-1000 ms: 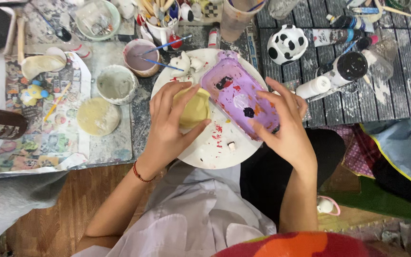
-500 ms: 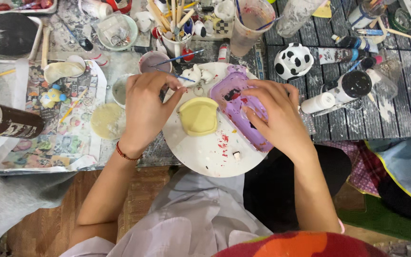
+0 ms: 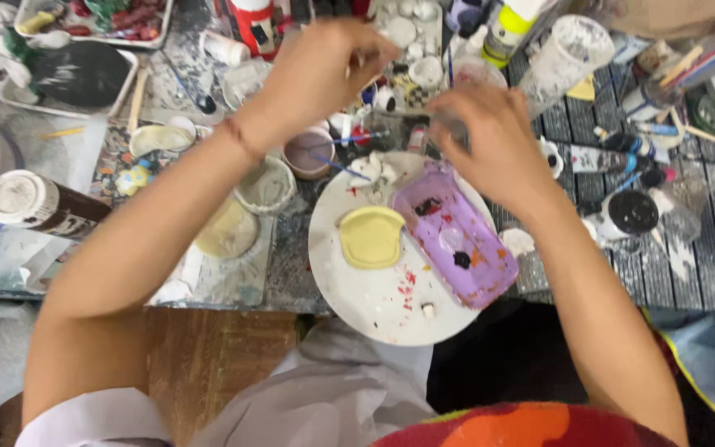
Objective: The person paints small white ceramic figurines using a fine brush and various paint colors. They dip the brush into a palette, apply paint to the figurines, and occasionally clean the brush with a tissue.
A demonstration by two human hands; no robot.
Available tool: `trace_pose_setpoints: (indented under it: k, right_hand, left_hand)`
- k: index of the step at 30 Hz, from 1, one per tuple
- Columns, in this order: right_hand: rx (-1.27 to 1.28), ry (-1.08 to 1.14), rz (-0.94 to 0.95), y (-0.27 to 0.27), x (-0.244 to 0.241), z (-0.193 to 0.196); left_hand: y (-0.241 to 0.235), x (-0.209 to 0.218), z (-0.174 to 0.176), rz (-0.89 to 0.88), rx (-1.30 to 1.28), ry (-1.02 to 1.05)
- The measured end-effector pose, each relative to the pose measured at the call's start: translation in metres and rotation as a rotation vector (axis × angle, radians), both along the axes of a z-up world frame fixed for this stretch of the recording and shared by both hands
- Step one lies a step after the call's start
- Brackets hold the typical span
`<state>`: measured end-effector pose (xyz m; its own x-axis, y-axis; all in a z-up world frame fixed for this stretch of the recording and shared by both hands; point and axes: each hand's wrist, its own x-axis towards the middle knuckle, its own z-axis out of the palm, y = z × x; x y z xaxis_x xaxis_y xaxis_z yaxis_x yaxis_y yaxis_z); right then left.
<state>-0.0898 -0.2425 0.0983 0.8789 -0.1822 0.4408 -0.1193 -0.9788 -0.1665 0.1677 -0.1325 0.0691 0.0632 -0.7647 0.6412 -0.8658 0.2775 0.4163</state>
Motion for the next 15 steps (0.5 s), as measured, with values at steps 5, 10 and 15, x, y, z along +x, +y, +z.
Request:
trace_pose_setpoints:
  k: [5, 10, 15]
  right_hand:
    - [-0.042, -0.07, -0.026, -0.05, 0.057, 0.013]
    - [-0.068, -0.016, -0.062, -0.083, 0.102, -0.002]
    - [0.033, 0.046, -0.096, -0.111, 0.124, -0.018]
  left_hand:
    - [-0.078, 0.075, 0.003, 0.147, 0.089, -0.264]
    - [-0.14, 0.124, -0.028, 0.194, 0.408, -0.431]
    - [-0.183, 0.142, -0.056, 0.072, 0.764, -0.567]
